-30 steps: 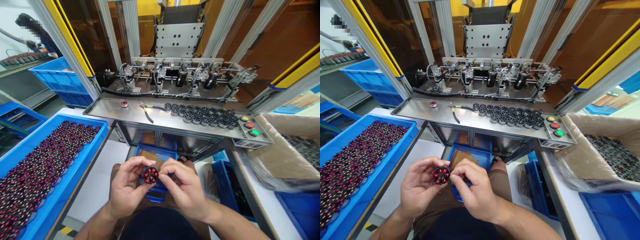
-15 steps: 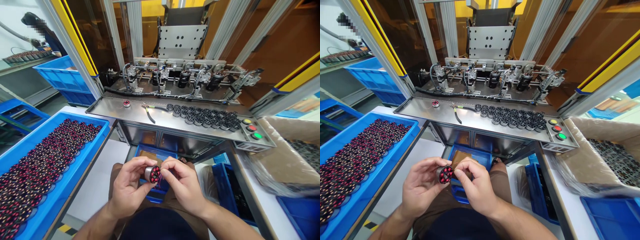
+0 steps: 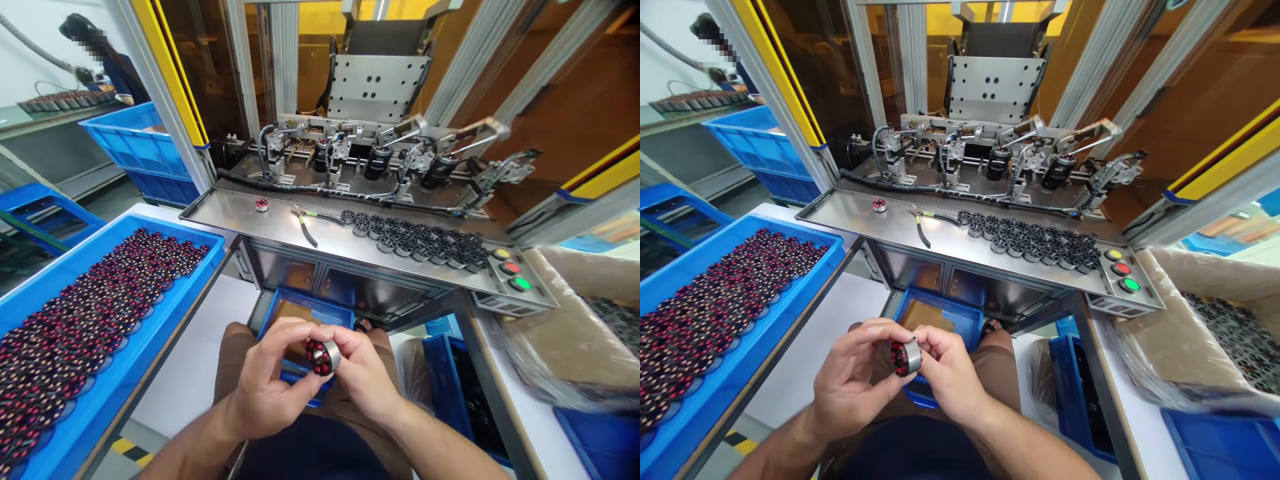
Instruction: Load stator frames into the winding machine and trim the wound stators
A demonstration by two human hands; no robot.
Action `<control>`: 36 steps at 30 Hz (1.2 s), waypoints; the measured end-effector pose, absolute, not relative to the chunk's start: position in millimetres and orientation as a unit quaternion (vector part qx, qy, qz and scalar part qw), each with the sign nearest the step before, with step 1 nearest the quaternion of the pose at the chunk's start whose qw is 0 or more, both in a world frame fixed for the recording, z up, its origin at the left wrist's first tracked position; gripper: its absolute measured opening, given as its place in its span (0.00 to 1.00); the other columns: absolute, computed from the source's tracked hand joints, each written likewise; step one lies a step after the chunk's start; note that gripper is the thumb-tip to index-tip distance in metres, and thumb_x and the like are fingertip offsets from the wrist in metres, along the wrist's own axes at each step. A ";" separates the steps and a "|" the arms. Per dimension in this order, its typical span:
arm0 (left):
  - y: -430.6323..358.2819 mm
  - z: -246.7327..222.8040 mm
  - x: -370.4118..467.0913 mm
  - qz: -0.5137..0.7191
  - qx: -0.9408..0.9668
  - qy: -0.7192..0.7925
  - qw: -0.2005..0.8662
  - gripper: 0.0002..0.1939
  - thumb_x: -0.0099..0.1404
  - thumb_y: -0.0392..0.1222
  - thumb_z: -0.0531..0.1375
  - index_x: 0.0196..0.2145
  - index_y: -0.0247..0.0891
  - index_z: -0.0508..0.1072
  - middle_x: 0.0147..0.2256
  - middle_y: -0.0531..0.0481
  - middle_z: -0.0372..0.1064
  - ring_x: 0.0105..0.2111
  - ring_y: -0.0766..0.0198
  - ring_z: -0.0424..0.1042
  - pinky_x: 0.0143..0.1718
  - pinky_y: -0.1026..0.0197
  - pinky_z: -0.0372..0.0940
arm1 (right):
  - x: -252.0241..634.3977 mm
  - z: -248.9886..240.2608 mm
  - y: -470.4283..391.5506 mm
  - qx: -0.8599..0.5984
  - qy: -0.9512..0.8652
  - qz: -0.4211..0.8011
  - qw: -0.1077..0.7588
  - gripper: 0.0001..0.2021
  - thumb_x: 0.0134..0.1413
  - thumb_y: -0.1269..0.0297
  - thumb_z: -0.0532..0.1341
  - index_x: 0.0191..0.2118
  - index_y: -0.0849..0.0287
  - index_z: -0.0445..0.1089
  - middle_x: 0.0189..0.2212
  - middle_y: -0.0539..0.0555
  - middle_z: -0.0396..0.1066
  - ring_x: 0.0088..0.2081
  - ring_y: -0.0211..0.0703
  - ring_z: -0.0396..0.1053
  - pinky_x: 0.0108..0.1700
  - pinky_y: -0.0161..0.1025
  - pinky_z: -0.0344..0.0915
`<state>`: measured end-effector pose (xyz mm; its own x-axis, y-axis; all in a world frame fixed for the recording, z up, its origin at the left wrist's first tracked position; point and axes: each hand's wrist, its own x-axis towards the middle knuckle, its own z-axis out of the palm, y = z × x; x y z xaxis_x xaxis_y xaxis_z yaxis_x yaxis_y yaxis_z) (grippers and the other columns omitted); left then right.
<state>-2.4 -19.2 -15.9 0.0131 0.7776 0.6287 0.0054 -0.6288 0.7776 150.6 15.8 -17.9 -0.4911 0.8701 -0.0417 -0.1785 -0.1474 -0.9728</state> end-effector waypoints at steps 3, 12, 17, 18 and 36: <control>-19.6 -15.3 -2.4 0.625 0.657 0.312 0.283 0.38 0.53 0.20 0.65 0.58 0.45 0.64 0.46 0.44 0.74 0.46 0.56 0.73 0.47 0.52 0.71 | 148.7 -19.2 15.6 -0.338 -0.536 0.674 0.380 0.19 0.49 0.48 0.68 0.25 0.60 0.69 0.24 0.49 0.64 0.29 0.38 0.59 0.32 0.34 0.61; -21.3 -18.2 -7.5 0.609 0.675 0.332 0.252 0.38 0.53 0.22 0.66 0.59 0.43 0.63 0.45 0.41 0.73 0.45 0.54 0.73 0.44 0.53 0.72 | 145.3 -23.6 13.9 -0.328 -0.545 0.672 0.379 0.15 0.51 0.51 0.68 0.29 0.60 0.73 0.24 0.48 0.63 0.27 0.37 0.57 0.33 0.34 0.60; -22.6 -19.6 -8.5 0.610 0.678 0.326 0.249 0.37 0.54 0.23 0.66 0.59 0.42 0.63 0.45 0.40 0.74 0.45 0.54 0.73 0.45 0.52 0.72 | 144.8 -27.9 12.2 -0.318 -0.539 0.683 0.377 0.13 0.51 0.55 0.69 0.28 0.60 0.71 0.24 0.47 0.62 0.27 0.36 0.56 0.32 0.33 0.58; -22.5 -19.3 -8.3 0.612 0.678 0.322 0.250 0.38 0.54 0.23 0.66 0.59 0.43 0.63 0.45 0.40 0.74 0.45 0.54 0.73 0.45 0.52 0.72 | 144.8 -28.0 12.0 -0.318 -0.539 0.684 0.375 0.13 0.51 0.56 0.69 0.28 0.60 0.71 0.24 0.47 0.62 0.28 0.36 0.56 0.32 0.33 0.57; 6.0 -118.0 -24.7 0.572 0.394 0.542 0.472 0.23 0.55 0.43 0.70 0.46 0.35 0.70 0.43 0.34 0.77 0.42 0.49 0.79 0.45 0.46 0.72 | 161.0 -134.7 35.2 -0.499 -0.483 0.662 0.282 0.19 0.53 0.50 0.66 0.26 0.62 0.68 0.18 0.45 0.63 0.22 0.33 0.59 0.29 0.34 0.59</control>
